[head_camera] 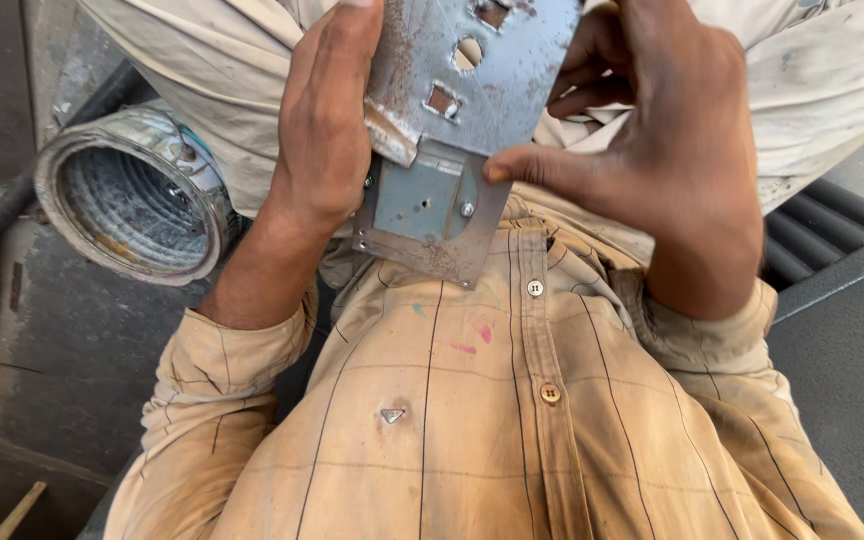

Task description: The person sits on the floor and uses a hammer and chisel to shape and adjust a metal lock plate. They repeatedly position the chisel, strike it with the hammer, and inspect the fit of the lock components.

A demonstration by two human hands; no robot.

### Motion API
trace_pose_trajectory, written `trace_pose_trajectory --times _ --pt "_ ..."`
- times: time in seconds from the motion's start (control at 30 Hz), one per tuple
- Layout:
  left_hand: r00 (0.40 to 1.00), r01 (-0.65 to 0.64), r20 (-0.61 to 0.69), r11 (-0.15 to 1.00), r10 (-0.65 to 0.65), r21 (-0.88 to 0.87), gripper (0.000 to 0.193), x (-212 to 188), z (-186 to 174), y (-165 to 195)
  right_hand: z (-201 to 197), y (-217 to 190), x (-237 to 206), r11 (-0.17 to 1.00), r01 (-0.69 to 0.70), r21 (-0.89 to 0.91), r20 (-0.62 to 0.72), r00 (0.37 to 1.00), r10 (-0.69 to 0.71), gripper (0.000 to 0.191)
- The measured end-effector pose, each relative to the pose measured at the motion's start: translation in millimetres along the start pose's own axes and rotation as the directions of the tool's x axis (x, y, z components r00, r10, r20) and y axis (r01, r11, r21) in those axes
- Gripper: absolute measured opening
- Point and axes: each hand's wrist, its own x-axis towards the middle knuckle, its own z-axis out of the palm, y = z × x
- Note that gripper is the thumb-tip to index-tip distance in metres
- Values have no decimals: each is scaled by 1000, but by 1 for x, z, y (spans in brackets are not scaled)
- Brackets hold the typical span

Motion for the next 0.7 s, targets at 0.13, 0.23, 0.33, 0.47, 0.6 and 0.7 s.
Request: trace_pose_trajectory --times 0.13,0.23,0.33,0.47,0.6,0.7 --pt "994 98 -4 910 -109 -403 56 3 -16 11 -9 -51 -7 969 62 -239 -51 996 -76 92" --pt "953 287 160 597 -257 -749 64 6 -34 21 -11 -78 -1 943 82 -324 -42 994 -100 94" --pt "964 242 127 575 -233 -782 72 16 -37 23 -10 -94 8 936 105 -335 -45 991 -127 90" --pt "958 257 139 540 -250 -801 76 16 -38 27 -7 -103 9 935 112 -337 -41 990 -134 86" --pt "916 344 196 433 -351 -833 75 16 -37 32 -5 -106 6 939 93 -331 -31 994 -109 89" --pt "912 356 168 517 -375 -778 67 22 -37 38 -9 -101 10 948 42 -317 -25 998 -53 94"
